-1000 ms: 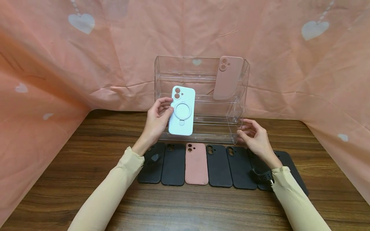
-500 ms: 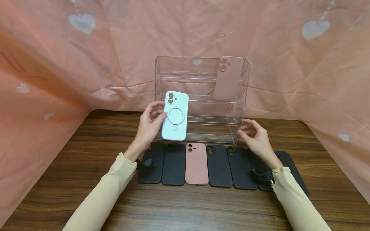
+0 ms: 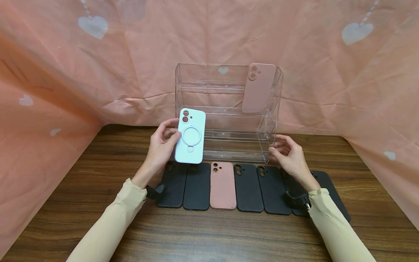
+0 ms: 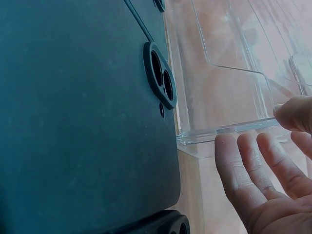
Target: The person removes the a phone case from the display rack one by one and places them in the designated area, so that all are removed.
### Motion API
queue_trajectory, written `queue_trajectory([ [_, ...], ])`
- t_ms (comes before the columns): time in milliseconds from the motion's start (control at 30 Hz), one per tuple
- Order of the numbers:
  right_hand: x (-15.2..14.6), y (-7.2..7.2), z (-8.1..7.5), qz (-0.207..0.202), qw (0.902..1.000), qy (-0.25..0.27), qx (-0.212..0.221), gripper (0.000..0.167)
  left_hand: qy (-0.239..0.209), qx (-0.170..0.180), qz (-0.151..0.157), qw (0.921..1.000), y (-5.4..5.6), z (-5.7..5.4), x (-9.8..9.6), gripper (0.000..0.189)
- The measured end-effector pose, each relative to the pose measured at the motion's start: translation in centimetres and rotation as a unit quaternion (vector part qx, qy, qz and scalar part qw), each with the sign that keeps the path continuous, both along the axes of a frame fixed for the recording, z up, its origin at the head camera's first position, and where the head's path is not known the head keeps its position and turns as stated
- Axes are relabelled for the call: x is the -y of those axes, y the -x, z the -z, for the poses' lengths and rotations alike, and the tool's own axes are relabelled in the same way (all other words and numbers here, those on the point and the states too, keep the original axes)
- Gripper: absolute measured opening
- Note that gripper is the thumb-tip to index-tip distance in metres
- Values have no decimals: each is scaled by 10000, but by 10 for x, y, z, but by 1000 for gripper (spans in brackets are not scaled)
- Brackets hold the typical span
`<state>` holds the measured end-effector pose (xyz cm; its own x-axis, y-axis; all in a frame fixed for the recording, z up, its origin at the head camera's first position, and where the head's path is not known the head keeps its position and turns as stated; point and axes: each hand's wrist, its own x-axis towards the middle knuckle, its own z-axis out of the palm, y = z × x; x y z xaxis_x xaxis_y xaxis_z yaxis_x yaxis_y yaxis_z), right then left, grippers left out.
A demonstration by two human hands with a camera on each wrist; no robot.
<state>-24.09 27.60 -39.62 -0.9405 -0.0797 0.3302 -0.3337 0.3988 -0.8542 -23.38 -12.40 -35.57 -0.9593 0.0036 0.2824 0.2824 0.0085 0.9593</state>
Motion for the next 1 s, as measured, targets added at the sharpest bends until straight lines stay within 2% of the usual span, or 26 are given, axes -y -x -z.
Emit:
queue_trajectory([
  [200,0,1,0,-10,10000,44,28,48,74,152,-33,9999,-3,5,10,44],
  [433,0,0,1,23,9999,108,104,48,249,318,-36,9992,-10,9,23,43],
  [700,1,0,1,-21,9999,99,83,48,481,537,-123,9973,-20,17,42,43],
  [1000,1,-1,0,14,9999,80,80,48,530,747,-123,9957,-26,22,57,42],
])
